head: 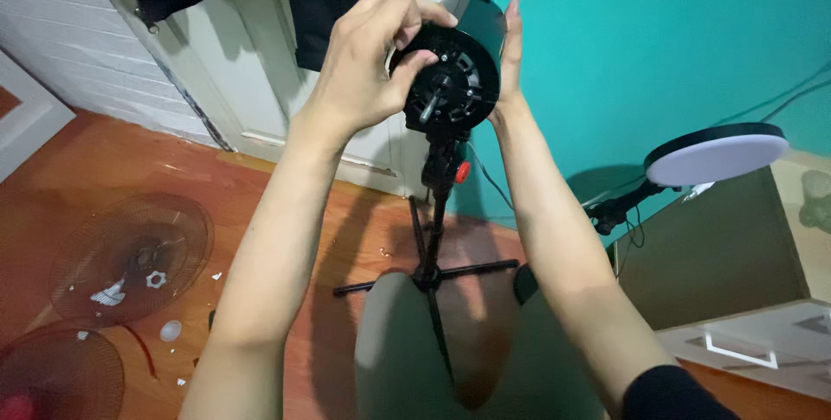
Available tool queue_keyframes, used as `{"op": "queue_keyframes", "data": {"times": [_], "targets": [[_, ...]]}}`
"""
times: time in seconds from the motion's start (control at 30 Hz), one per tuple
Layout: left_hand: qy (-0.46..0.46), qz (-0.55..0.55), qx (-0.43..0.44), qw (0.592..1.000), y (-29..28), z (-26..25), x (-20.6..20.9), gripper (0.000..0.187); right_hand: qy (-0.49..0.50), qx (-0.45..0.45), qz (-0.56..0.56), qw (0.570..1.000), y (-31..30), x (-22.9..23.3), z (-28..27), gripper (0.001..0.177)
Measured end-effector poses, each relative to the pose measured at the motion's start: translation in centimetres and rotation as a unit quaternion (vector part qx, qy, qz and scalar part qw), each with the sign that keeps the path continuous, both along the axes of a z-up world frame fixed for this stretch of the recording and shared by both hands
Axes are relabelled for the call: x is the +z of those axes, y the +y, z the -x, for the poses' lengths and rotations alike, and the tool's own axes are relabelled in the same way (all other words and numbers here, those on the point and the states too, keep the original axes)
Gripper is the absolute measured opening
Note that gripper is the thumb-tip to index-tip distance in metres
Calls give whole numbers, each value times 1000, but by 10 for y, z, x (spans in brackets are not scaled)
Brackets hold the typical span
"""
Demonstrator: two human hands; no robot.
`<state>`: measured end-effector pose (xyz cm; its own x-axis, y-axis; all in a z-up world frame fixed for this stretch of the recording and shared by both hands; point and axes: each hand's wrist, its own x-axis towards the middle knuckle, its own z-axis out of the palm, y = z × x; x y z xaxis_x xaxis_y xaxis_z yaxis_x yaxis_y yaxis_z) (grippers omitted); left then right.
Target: The person kneels on the floor and uses a small metal tool to adjust and tighten screws on the back of a black standing fan. They repeatedly rotate the fan head and manipulate the tool to secure components.
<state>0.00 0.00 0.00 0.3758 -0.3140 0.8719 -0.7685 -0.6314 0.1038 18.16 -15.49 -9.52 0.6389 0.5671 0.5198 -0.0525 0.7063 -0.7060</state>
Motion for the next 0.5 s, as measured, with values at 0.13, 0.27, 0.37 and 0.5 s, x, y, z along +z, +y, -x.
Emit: {"op": "queue_keyframes", "data": {"times": [0.13, 0.27, 0.37, 0.5], "targets": [[13, -7, -27, 1000, 7, -8, -2, 42, -9, -22, -2, 1000, 2, -1, 0, 74], [32, 51, -102, 993, -3, -13, -3, 31, -14, -1, -23, 1000, 4, 0, -3, 73], [45, 88, -89, 991, -9, -12, 0, 24, -13, 7, -13, 1000, 5, 4, -2, 74], [22, 131, -98, 986, -16, -14, -2, 16, -1, 22, 9, 1000, -1, 3, 3, 77]]}}
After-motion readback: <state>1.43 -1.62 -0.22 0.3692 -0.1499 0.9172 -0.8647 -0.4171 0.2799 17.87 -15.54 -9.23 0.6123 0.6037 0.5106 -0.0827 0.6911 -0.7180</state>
